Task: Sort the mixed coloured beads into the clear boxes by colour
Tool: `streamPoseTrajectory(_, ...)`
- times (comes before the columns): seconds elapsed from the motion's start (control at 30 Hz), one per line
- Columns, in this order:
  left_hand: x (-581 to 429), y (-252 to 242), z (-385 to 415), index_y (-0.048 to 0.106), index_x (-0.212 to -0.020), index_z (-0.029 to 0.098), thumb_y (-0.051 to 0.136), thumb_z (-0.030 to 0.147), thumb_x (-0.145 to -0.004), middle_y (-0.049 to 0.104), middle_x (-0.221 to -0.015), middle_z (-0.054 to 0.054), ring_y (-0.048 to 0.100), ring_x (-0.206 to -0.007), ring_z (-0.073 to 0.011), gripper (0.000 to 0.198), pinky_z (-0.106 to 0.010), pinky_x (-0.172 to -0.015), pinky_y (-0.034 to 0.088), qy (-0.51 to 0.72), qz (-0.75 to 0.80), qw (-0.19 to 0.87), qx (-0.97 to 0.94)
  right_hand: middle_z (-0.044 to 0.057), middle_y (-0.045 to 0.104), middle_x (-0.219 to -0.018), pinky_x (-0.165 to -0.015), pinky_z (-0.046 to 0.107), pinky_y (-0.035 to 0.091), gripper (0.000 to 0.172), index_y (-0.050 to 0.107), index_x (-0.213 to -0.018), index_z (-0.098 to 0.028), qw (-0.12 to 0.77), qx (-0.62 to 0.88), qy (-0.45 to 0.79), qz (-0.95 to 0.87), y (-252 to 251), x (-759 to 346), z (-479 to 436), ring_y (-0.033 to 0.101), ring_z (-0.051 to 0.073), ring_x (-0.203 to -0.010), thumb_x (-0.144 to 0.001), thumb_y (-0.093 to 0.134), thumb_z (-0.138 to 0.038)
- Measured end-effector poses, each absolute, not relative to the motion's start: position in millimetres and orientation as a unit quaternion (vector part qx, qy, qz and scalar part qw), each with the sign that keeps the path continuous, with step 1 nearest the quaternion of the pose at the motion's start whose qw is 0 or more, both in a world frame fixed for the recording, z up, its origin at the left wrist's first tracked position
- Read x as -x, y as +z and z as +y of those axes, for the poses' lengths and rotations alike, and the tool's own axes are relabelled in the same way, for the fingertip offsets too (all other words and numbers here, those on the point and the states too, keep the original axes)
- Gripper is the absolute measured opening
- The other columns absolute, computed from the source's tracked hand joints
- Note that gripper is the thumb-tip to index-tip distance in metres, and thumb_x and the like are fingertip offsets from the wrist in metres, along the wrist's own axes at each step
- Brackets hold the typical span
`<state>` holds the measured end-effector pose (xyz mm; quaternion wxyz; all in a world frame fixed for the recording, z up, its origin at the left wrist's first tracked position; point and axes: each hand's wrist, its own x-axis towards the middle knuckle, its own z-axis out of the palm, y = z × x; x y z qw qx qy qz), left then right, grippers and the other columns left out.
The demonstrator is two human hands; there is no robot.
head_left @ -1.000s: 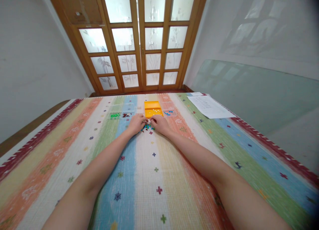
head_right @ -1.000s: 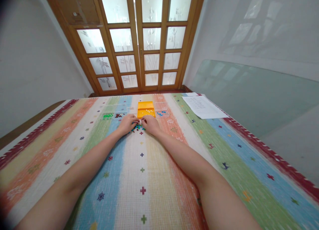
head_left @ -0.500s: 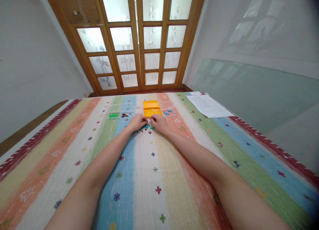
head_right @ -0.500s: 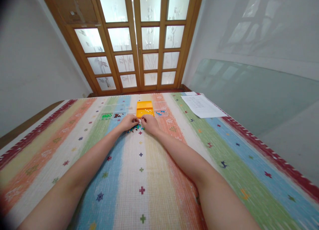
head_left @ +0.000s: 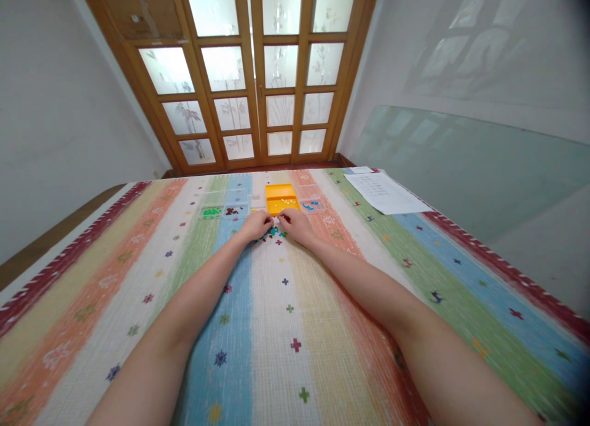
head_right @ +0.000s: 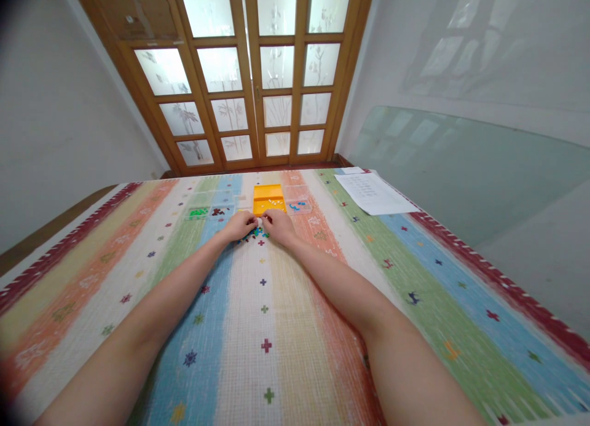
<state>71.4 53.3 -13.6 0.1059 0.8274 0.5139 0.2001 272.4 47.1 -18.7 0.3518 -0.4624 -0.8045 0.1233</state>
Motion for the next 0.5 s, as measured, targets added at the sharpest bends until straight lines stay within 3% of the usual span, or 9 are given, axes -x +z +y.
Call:
streamPoseTrajectory(0.3,-55,-17,40,0.075,-0.090,0.019,0.061,0.019,-0.088,0.073,-0.093,-0.006,0.064,-0.093,-0.0215,0.014,-0.034,-0.092,0.047,0.243,0.493,0.089,-0.831,0.005,0.073,-0.095,-0.084,0.028,0.042,0.016,0.074,-0.093,-0.019,0.307,0.378,0.141,-0.862,-19,-277,45,0.062,0.019,-0.091,-0.089,0.060,-0.010)
streamPoseTrajectory(0.5,-54,-17,40,0.076,-0.093,0.020,0.060,0.017,-0.088,0.075,-0.096,-0.007,0.065,-0.097,-0.0225,0.017,-0.036,-0.095,0.047,0.241,0.482,0.086,-0.838,0.005,0.069,-0.093,-0.081,0.028,0.041,0.013,0.074,-0.094,-0.020,0.266,0.355,0.127,-0.887,-14,-279,39,0.059,0.020,-0.090,-0.088,0.064,-0.013)
